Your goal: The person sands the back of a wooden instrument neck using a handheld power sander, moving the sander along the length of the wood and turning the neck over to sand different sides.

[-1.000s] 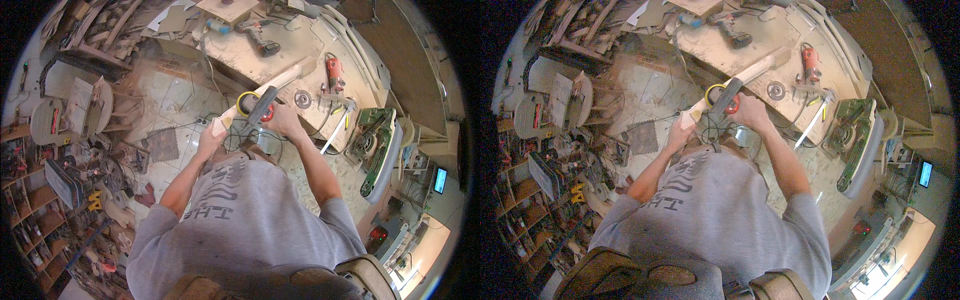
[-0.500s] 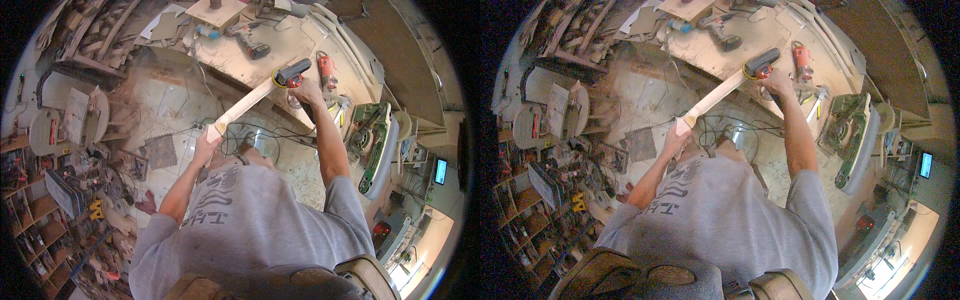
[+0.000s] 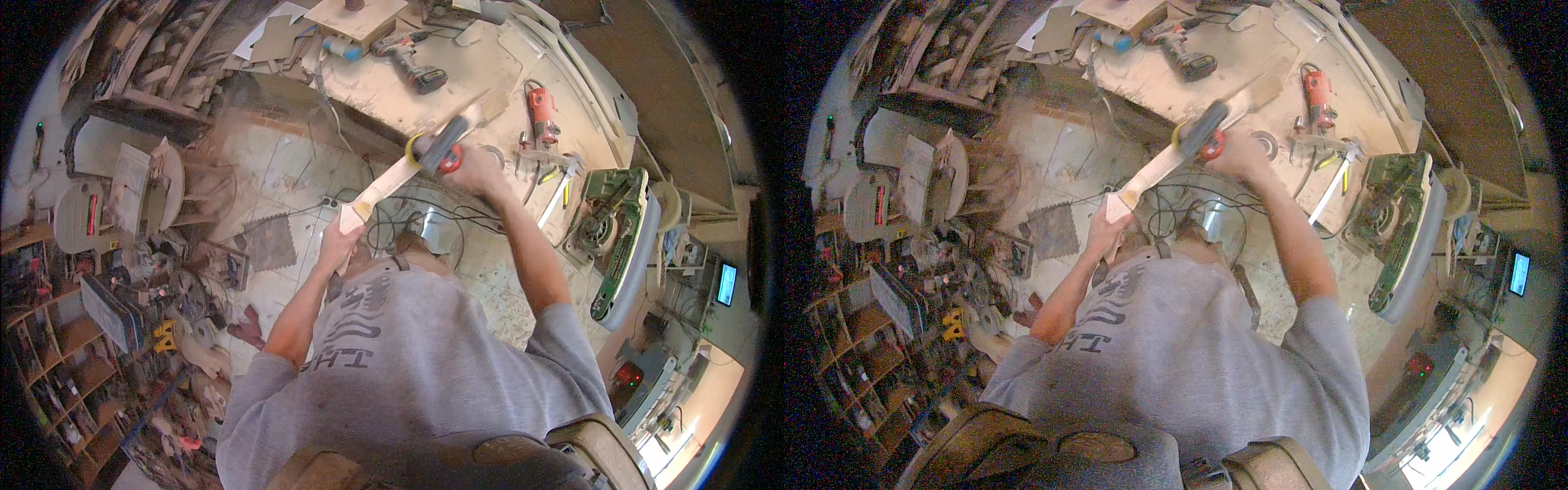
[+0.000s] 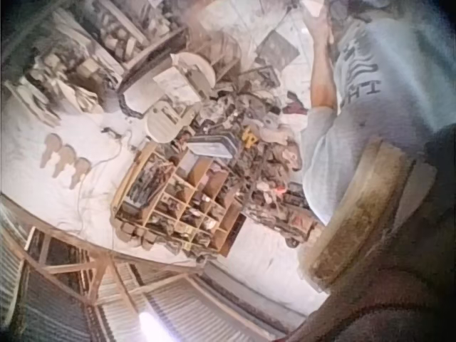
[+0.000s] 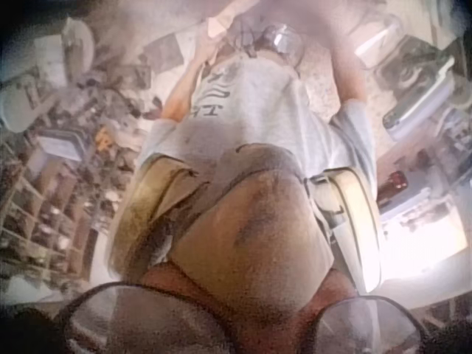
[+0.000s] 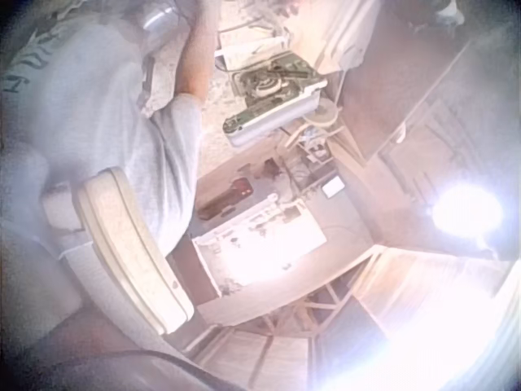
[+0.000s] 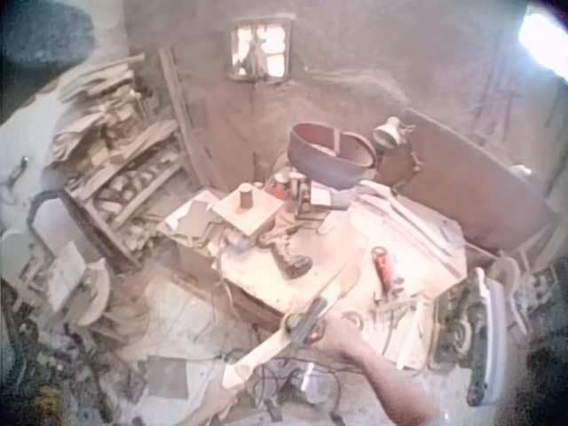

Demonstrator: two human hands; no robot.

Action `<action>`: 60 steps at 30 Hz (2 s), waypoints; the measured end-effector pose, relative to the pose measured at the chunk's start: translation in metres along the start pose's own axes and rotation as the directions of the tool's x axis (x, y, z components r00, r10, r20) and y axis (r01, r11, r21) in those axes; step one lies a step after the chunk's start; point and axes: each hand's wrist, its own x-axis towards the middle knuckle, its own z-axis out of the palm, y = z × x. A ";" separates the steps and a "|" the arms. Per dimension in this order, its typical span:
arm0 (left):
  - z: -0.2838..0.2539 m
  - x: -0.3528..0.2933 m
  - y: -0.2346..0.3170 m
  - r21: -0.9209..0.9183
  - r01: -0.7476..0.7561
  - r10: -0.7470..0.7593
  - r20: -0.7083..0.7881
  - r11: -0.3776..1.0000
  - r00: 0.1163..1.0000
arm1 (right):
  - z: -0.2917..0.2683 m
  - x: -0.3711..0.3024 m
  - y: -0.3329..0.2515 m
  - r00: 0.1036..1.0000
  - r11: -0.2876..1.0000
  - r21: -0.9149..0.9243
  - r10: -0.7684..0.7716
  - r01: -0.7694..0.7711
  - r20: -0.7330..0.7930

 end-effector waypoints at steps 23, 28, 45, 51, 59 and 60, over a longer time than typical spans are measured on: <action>0.009 -0.016 0.005 0.416 -0.228 0.289 -0.091 0.880 0.953 | -0.033 -0.011 0.016 0.991 0.990 0.066 0.121 -0.125 0.060; 0.010 -0.014 -0.001 0.401 -0.299 0.356 -0.075 0.866 0.931 | -0.073 0.008 0.056 0.966 0.971 0.085 0.233 -0.224 -0.116; 0.008 -0.011 0.000 0.351 -0.350 0.398 -0.073 0.869 0.915 | -0.057 0.019 0.048 0.975 0.976 0.011 0.216 -0.215 -0.050; 0.006 -0.006 -0.001 0.327 -0.305 0.340 -0.056 0.895 0.939 | -0.045 0.023 0.049 0.991 0.992 0.020 0.127 -0.127 -0.048; 0.001 -0.004 -0.004 0.246 -0.292 0.319 -0.078 0.924 0.945 | -0.018 -0.009 -0.009 0.999 0.998 -0.051 0.045 -0.044 0.023; 0.002 -0.005 0.003 0.226 -0.274 0.295 -0.064 0.935 0.953 | -0.023 -0.006 0.001 0.999 0.999 0.002 0.052 -0.052 -0.003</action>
